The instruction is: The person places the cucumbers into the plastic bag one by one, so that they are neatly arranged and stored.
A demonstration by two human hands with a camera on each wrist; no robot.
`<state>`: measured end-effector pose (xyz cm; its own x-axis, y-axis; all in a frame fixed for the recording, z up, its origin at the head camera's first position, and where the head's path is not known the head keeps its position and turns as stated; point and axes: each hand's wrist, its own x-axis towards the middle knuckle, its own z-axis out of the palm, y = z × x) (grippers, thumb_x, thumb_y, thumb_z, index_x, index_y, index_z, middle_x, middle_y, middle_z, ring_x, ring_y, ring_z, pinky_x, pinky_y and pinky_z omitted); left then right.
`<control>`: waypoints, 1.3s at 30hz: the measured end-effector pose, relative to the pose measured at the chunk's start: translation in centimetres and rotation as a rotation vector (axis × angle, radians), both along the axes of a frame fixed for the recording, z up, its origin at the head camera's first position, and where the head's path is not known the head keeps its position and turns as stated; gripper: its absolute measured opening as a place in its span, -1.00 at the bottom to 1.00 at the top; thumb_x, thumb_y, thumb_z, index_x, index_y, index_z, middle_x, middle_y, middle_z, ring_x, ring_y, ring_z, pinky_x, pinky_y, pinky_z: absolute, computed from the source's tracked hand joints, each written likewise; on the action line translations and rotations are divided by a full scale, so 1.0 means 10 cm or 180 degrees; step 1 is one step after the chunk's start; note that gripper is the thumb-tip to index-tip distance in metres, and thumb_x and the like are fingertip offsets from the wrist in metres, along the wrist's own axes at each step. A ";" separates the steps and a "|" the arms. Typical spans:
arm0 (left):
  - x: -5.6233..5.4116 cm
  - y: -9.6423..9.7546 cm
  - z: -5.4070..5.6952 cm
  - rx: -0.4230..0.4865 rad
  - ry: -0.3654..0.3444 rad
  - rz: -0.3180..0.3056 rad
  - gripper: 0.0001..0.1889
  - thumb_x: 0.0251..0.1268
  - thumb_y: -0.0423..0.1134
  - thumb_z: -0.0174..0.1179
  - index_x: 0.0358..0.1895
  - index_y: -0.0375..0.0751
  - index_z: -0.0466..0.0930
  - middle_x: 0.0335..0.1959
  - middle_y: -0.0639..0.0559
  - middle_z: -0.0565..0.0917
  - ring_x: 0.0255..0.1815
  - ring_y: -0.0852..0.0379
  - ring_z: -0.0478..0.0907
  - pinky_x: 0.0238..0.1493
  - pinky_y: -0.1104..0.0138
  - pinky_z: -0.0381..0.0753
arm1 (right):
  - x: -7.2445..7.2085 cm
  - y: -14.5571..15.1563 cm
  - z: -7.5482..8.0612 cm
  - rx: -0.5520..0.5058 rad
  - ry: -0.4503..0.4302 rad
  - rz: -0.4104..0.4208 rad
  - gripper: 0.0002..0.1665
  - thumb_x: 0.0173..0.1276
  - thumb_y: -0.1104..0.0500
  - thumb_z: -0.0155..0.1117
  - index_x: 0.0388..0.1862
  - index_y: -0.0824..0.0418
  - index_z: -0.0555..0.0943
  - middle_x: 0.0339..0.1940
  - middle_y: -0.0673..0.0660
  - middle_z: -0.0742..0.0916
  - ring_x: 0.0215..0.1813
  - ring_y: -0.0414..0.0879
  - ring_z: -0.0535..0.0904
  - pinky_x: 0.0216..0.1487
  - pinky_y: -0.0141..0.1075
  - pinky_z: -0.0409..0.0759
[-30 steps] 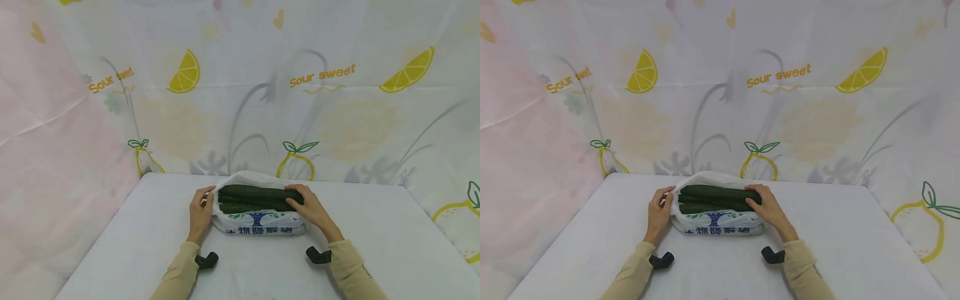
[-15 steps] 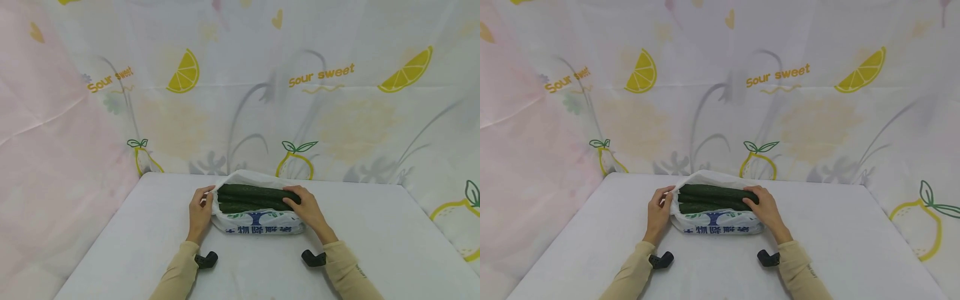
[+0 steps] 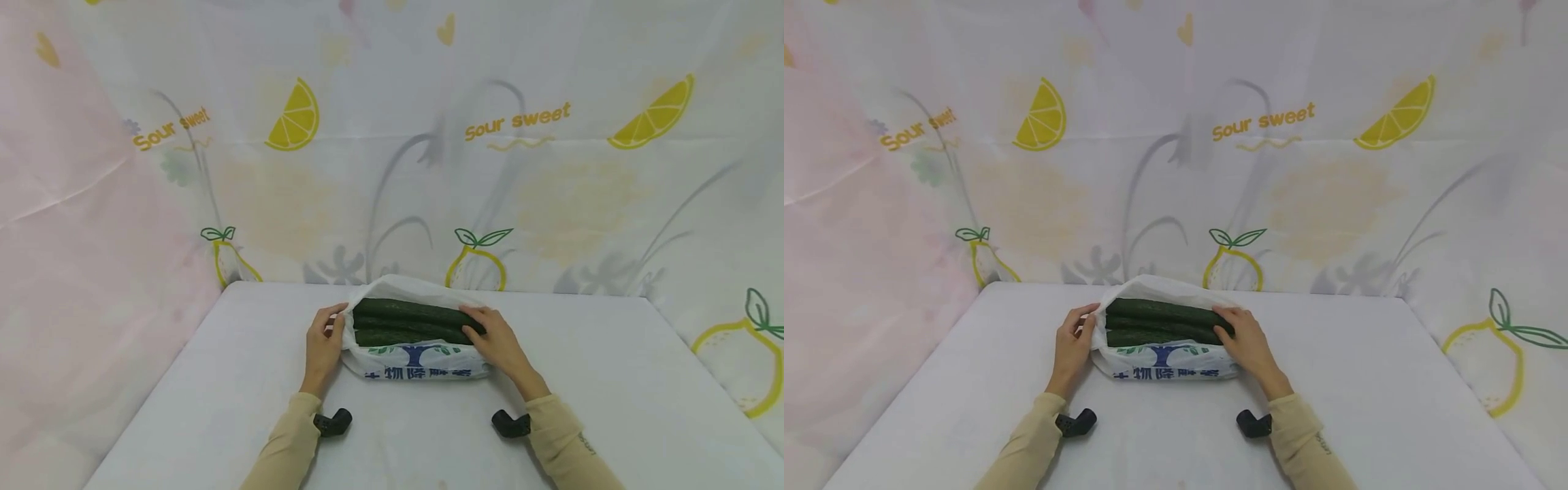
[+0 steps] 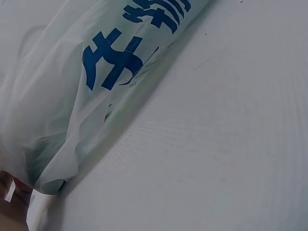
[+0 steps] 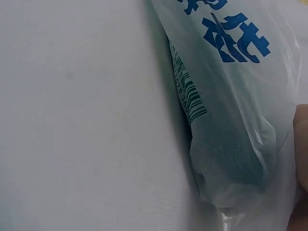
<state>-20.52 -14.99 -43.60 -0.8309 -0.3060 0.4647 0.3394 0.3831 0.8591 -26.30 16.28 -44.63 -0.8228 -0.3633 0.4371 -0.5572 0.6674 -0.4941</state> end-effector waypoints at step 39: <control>-0.24 -0.13 -0.38 -0.0017 -0.0272 0.0046 -0.74 0.41 -0.21 0.06 0.07 -0.10 0.61 -0.01 -0.06 0.62 -0.23 0.27 0.51 -0.22 0.47 0.50 | 0.12 0.15 -0.10 0.0024 -0.0067 0.0255 -0.39 0.39 0.20 0.16 0.40 0.21 0.31 0.27 0.35 0.45 0.29 0.27 0.34 0.20 0.19 0.36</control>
<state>-22.92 -16.29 -47.37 -0.8630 -0.3161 0.3940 0.2594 0.3921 0.8826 -25.14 17.82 -45.66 -0.8000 -0.4314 0.4171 -0.5984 0.6248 -0.5015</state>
